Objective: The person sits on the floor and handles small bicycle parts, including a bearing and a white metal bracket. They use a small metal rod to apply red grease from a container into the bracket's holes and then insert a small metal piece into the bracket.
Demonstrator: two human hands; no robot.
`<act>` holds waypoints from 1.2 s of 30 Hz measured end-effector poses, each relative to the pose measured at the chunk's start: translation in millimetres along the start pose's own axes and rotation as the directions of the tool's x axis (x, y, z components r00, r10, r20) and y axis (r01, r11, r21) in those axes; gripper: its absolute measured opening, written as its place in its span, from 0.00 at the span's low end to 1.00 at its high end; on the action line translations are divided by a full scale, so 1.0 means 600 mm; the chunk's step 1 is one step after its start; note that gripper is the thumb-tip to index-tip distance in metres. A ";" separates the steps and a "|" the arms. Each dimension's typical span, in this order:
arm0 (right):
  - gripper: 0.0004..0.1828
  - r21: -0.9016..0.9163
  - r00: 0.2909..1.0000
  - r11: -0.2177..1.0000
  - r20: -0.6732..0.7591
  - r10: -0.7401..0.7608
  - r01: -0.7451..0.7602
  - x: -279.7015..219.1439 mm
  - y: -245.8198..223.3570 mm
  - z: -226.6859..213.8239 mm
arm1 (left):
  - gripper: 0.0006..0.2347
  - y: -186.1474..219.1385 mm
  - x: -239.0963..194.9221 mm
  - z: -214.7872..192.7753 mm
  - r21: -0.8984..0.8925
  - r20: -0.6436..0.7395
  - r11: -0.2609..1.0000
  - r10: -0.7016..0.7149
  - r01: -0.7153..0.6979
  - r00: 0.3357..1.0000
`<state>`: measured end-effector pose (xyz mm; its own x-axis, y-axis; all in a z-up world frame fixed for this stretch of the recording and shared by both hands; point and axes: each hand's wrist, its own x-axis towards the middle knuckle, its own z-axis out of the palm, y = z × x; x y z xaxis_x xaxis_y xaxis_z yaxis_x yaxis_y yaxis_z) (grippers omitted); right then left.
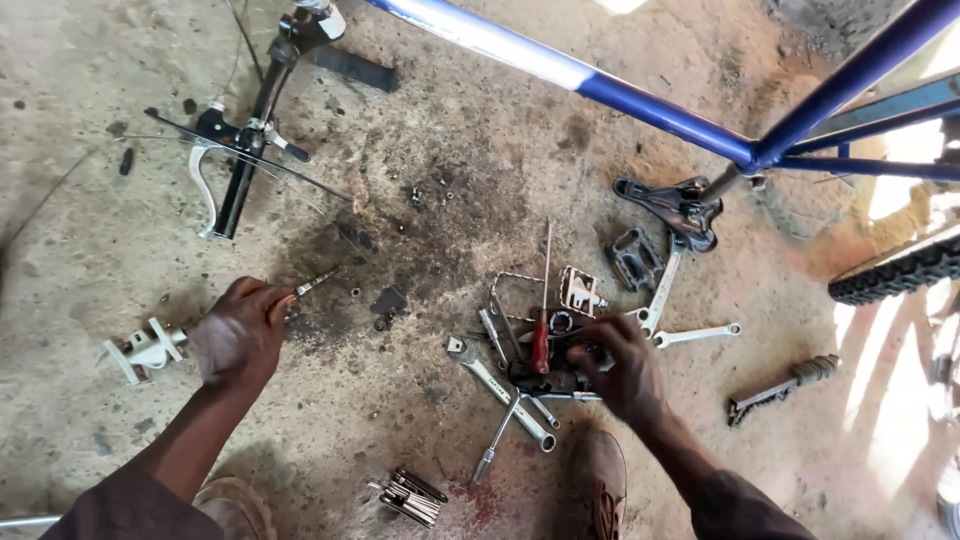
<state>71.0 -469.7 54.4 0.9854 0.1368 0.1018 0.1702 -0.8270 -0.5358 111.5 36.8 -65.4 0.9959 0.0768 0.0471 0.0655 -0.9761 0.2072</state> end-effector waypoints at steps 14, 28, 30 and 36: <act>0.08 0.575 0.856 0.817 0.402 -0.324 0.038 -0.089 -0.188 0.009 | 0.21 0.297 -0.182 -0.216 -0.797 0.437 0.576 0.338 0.184 0.833; 0.22 0.425 0.601 0.898 0.749 -0.278 -0.114 -0.151 -0.174 0.038 | 0.09 0.241 -0.243 -0.117 -0.531 0.762 -0.085 0.387 0.843 0.519; 0.11 0.602 0.789 0.789 0.541 -0.292 -0.121 -0.166 -0.160 0.053 | 0.13 0.236 -0.219 -0.128 -0.346 0.929 0.512 0.067 0.786 0.365; 0.08 0.650 0.820 0.760 0.450 -0.354 -0.029 -0.100 -0.233 0.024 | 0.11 0.270 -0.248 -0.200 -0.600 0.779 0.693 0.620 0.400 0.095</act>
<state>-11.7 -354.7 111.3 0.7522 0.6506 -0.1043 0.1079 -0.2778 -0.9546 -33.5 -108.1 78.6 0.1832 -0.7563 -0.6280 0.4061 -0.5235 0.7490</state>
